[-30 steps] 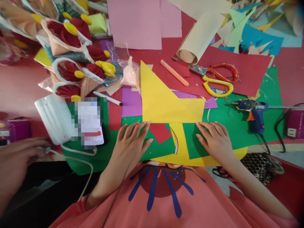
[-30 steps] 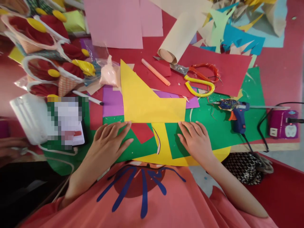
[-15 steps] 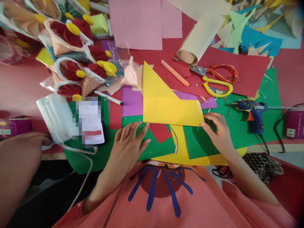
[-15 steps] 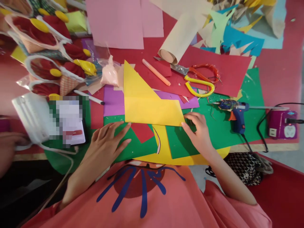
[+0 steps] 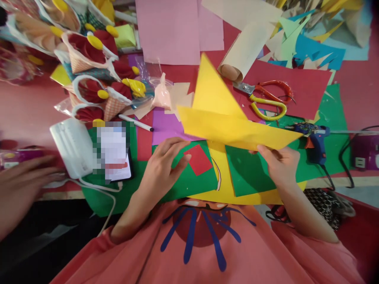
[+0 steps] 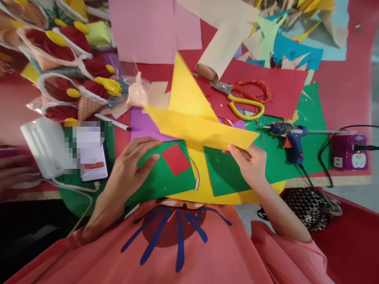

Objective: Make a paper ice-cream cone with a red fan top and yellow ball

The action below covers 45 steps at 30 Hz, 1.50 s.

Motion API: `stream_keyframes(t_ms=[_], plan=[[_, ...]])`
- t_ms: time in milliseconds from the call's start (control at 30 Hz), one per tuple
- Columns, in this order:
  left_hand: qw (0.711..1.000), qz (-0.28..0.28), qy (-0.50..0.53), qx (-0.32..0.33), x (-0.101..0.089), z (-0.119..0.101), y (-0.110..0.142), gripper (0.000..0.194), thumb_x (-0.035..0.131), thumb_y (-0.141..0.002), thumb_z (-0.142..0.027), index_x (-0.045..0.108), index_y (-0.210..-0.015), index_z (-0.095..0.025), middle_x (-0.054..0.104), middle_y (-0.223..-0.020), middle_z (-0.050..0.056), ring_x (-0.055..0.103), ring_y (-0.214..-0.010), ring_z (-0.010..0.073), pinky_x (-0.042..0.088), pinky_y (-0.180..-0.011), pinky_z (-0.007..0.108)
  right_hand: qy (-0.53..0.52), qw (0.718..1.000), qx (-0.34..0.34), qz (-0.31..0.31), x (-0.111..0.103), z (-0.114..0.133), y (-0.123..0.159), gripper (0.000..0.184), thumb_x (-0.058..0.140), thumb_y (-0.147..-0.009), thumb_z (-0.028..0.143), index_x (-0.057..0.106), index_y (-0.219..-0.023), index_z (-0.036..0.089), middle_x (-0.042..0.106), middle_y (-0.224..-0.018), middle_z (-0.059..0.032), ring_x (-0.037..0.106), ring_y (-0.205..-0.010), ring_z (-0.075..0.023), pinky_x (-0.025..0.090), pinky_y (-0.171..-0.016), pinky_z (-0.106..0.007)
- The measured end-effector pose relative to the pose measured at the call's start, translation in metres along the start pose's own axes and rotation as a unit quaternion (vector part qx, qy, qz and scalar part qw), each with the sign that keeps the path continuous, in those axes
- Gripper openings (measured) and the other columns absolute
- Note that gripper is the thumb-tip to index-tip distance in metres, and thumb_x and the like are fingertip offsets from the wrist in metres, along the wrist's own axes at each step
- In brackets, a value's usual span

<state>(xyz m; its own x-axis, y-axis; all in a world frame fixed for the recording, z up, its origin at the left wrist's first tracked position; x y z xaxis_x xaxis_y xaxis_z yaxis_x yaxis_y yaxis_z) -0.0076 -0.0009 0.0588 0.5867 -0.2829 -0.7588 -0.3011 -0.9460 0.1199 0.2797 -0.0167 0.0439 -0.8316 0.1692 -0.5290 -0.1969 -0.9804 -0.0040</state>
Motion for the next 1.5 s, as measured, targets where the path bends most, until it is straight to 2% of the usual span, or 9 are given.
stream_keyframes(t_ms=[67,200,300,400,667,833,1000,1200,1500], plan=[[0.985,0.058,0.165,-0.005,0.02,-0.001,-0.01,0.052,0.043,-0.096,-0.057,0.056,-0.133,-0.022,0.066,-0.128,0.011,0.064,-0.118,0.022,0.051,-0.103,0.038,0.098,0.993,-0.063,-0.008,-0.001,0.012,0.002,0.027,0.059,-0.093,0.044,0.077,-0.088,0.024,0.078,-0.08,-0.0068,0.076,-0.08,-0.0281,0.063,-0.075,-0.044],[0.867,0.145,0.473,-0.057,0.063,-0.006,-0.03,0.096,0.047,-0.078,-0.081,0.028,-0.153,-0.025,0.044,-0.156,0.016,0.049,-0.14,0.0306,0.05,-0.107,0.045,0.207,0.947,-0.221,0.104,0.032,0.029,0.009,0.035,0.044,-0.101,0.036,0.073,-0.115,0.023,0.076,-0.109,-0.0109,0.072,-0.103,-0.0269,0.061,-0.085,-0.042],[0.799,0.143,0.572,-0.12,0.073,-0.008,-0.045,0.093,0.043,-0.081,-0.078,0.022,-0.153,-0.023,0.041,-0.156,0.018,0.05,-0.138,0.0332,0.052,-0.1,0.05,0.211,0.91,-0.316,0.165,0.056,0.036,0.019,0.042,0.041,-0.101,0.041,0.066,-0.127,0.018,0.07,-0.118,-0.0153,0.067,-0.111,-0.0269,0.059,-0.09,-0.043],[0.794,0.126,0.58,-0.131,0.068,-0.013,-0.054,0.081,0.033,-0.087,-0.073,0.024,-0.15,-0.022,0.051,-0.149,0.017,0.056,-0.133,0.0323,0.051,-0.099,0.051,0.213,0.891,-0.35,0.197,0.067,0.039,0.024,0.054,0.041,-0.099,0.052,0.064,-0.129,0.014,0.067,-0.114,-0.0179,0.063,-0.111,-0.029,0.057,-0.09,-0.045],[0.789,0.144,0.585,-0.122,0.073,-0.015,-0.052,0.089,0.053,-0.079,-0.068,0.022,-0.148,-0.022,0.044,-0.154,0.016,0.053,-0.135,0.0324,0.052,-0.099,0.046,0.159,0.903,-0.311,0.249,0.075,0.048,0.014,0.057,0.032,-0.101,0.054,0.071,-0.114,0.015,0.064,-0.105,-0.0147,0.062,-0.099,-0.0242,0.054,-0.085,-0.039],[0.786,0.106,0.6,-0.103,0.07,-0.015,-0.052,0.082,0.06,-0.076,-0.068,0.037,-0.142,-0.025,0.06,-0.139,0.01,0.053,-0.135,0.0337,0.049,-0.104,0.048,0.183,0.899,-0.28,0.283,0.081,0.046,0.014,0.054,0.033,-0.101,0.053,0.071,-0.116,0.017,0.064,-0.102,-0.0136,0.062,-0.097,-0.0256,0.055,-0.084,-0.042],[0.748,0.09,0.64,-0.148,0.073,-0.019,-0.048,0.066,0.08,-0.061,-0.032,0.055,-0.121,-0.023,0.071,-0.117,0.005,0.064,-0.118,0.0304,0.053,-0.097,0.04,0.209,0.882,-0.291,0.304,0.082,0.051,0.021,0.049,0.035,-0.102,0.046,0.07,-0.115,0.015,0.065,-0.104,-0.0156,0.063,-0.101,-0.0288,0.056,-0.089,-0.048],[0.66,0.064,0.66,-0.352,0.074,0.001,-0.037,0.033,0.054,-0.056,-0.025,0.061,-0.088,-0.018,0.073,-0.09,0.005,0.069,-0.105,0.031,0.057,-0.09,0.046,0.152,0.894,-0.169,0.385,0.066,0.052,0.02,0.057,0.041,-0.099,0.054,0.051,-0.144,0.019,0.061,-0.126,-0.0167,0.059,-0.122,-0.031,0.054,-0.099,-0.05],[0.668,-0.034,0.661,-0.34,0.054,0.008,-0.043,0.039,0.046,-0.049,-0.017,0.061,-0.084,-0.022,0.073,-0.075,0.001,0.072,-0.099,0.0277,0.059,-0.09,0.042,-0.131,0.955,-0.036,0.265,0.042,0.041,-0.022,0.038,0.057,-0.095,0.046,0.063,-0.129,0.03,0.062,-0.137,-0.0053,0.058,-0.128,-0.0238,0.052,-0.105,-0.045]])
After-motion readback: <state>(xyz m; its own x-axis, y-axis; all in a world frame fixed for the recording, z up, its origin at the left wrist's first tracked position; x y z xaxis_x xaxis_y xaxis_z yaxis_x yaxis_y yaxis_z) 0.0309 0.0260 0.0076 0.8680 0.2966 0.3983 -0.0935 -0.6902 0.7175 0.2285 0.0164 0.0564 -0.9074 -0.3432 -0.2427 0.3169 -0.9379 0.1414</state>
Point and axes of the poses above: each hand's wrist, its own y-axis away from the middle knuckle, its own x-axis out of the palm, z = x × y, the point moved 7 cm from there along -y, towards the middle knuckle
